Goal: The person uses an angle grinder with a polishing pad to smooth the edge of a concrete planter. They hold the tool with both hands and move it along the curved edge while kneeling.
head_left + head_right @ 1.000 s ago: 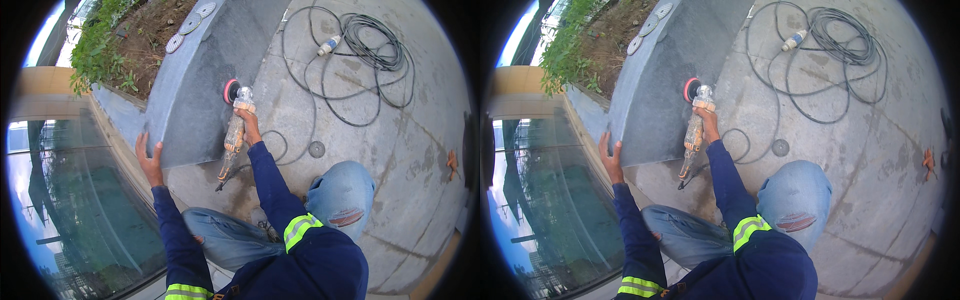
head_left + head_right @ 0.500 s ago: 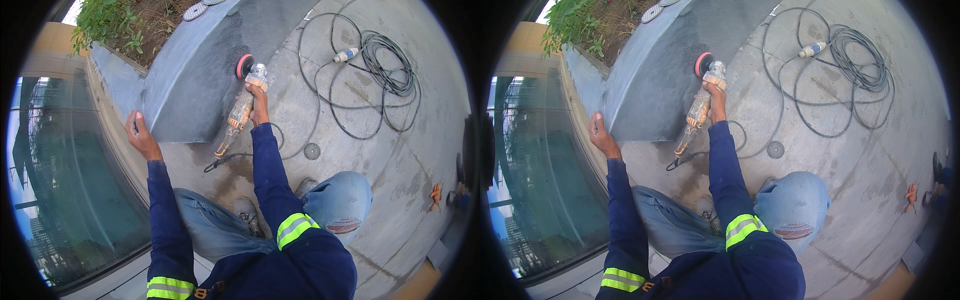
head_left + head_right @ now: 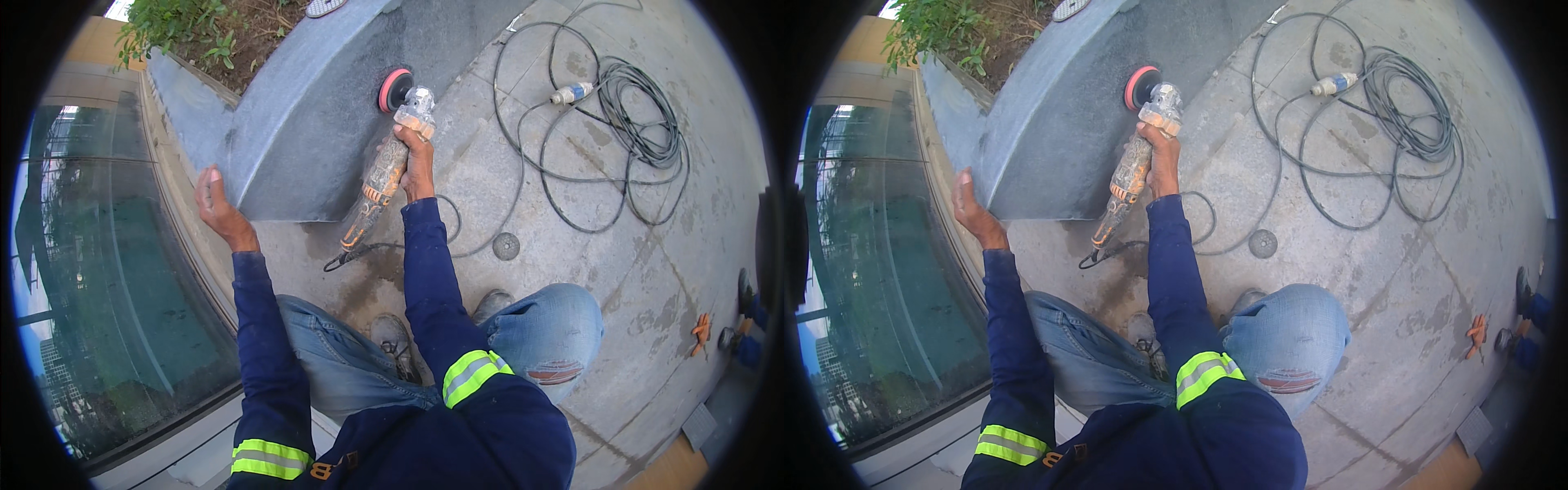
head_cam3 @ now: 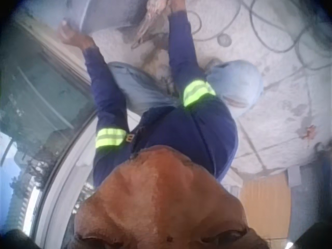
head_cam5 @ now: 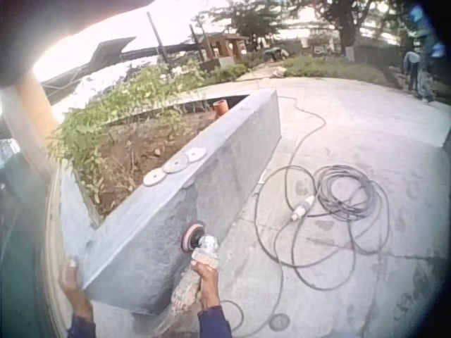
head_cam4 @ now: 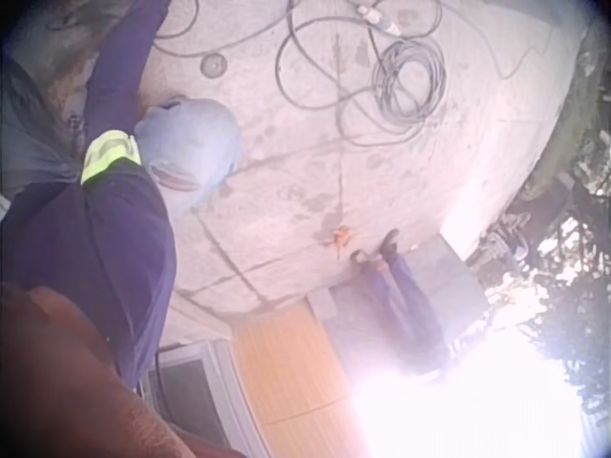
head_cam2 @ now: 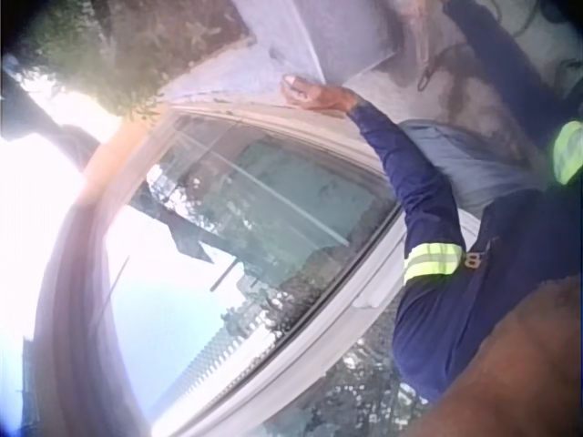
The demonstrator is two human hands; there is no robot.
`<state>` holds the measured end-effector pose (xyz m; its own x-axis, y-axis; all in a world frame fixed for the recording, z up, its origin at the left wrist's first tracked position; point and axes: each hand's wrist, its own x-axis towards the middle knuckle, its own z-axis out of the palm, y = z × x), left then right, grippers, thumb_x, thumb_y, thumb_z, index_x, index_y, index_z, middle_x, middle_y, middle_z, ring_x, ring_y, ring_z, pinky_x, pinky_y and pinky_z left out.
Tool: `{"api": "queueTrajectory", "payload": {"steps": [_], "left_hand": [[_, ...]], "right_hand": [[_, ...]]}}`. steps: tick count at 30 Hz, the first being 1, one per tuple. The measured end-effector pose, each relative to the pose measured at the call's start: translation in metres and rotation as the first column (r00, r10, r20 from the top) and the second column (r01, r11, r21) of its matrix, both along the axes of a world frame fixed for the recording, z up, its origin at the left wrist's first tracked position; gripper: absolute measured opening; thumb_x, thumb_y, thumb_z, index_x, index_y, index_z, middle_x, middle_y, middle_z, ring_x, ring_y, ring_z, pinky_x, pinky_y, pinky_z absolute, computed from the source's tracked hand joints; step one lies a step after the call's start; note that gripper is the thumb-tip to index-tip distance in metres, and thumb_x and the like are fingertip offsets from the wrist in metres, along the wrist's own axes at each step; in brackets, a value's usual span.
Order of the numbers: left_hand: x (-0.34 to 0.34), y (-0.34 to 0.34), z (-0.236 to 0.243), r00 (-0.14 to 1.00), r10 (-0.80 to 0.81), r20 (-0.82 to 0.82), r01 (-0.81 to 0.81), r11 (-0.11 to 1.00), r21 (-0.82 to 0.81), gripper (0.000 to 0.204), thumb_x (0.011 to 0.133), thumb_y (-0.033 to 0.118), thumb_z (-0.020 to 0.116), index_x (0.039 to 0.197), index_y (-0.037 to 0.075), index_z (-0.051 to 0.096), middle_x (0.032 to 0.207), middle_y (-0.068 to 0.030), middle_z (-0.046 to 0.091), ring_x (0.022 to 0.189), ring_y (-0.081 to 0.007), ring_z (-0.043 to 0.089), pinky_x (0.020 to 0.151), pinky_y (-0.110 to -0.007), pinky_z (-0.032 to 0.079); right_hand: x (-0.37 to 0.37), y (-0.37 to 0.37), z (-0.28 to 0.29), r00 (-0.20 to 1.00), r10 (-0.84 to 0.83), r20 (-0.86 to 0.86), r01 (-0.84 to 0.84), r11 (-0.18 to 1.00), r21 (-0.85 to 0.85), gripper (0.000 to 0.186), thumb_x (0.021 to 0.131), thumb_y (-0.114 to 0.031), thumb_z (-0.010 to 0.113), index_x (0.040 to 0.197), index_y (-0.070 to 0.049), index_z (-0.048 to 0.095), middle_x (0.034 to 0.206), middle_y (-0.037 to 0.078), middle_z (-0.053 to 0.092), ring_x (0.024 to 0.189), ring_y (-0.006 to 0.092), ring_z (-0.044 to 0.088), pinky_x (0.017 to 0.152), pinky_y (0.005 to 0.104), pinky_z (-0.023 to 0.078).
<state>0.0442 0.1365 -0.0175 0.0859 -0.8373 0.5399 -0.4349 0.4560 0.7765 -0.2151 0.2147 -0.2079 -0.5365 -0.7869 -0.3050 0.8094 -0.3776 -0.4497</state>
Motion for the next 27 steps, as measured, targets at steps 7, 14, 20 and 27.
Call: {"api": "queueTrajectory", "payload": {"steps": [7, 14, 20, 27], "left_hand": [[-0.001, 0.001, 0.000, 1.000, 0.001, 0.012, -0.001, 1.000, 0.011, 0.049, 0.103, 0.035, 0.062, 0.127, -0.007, 0.071, 0.142, -0.0200, 0.059, 0.134, -0.0310, 0.054, 0.117, -0.042, 0.039], [0.003, 0.001, 0.000, 0.997, 0.007, 0.083, -0.007, 1.000, -0.007, 0.048, 0.103, 0.035, 0.062, 0.128, -0.006, 0.071, 0.143, -0.0197, 0.060, 0.135, -0.0312, 0.053, 0.118, -0.042, 0.037], [-0.001, 0.000, -0.001, 0.997, -0.016, 0.079, 0.015, 1.000, 0.011, 0.048, 0.104, 0.033, 0.061, 0.129, -0.007, 0.070, 0.144, -0.0216, 0.058, 0.139, -0.0317, 0.050, 0.118, -0.042, 0.038], [0.004, 0.004, 0.003, 0.995, -0.015, 0.098, 0.012, 1.000, 0.022, 0.048, 0.104, 0.035, 0.061, 0.129, -0.006, 0.070, 0.145, -0.0219, 0.056, 0.139, -0.0321, 0.050, 0.119, -0.042, 0.037]], "right_hand": [[0.044, 0.019, -0.011, 0.999, 0.034, 0.030, -0.034, 0.999, 0.016, 0.039, 0.086, -0.021, 0.077, 0.116, 0.001, 0.063, 0.088, 0.013, 0.067, 0.074, 0.0283, 0.073, 0.069, 0.0430, 0.063], [0.025, 0.008, 0.022, 0.999, 0.008, -0.044, -0.008, 1.000, -0.001, 0.039, 0.085, -0.022, 0.079, 0.113, 0.002, 0.064, 0.087, 0.012, 0.068, 0.073, 0.0259, 0.072, 0.067, 0.0412, 0.062], [0.020, 0.016, -0.009, 0.999, 0.050, 0.003, -0.050, 0.998, 0.042, 0.038, 0.087, -0.020, 0.077, 0.115, 0.001, 0.063, 0.087, 0.011, 0.067, 0.073, 0.0258, 0.072, 0.067, 0.0418, 0.063], [0.060, 0.025, 0.023, 0.998, 0.052, -0.027, -0.053, 0.998, -0.019, 0.037, 0.085, -0.019, 0.078, 0.113, 0.000, 0.064, 0.089, 0.013, 0.068, 0.073, 0.0258, 0.073, 0.066, 0.0395, 0.062]]}}
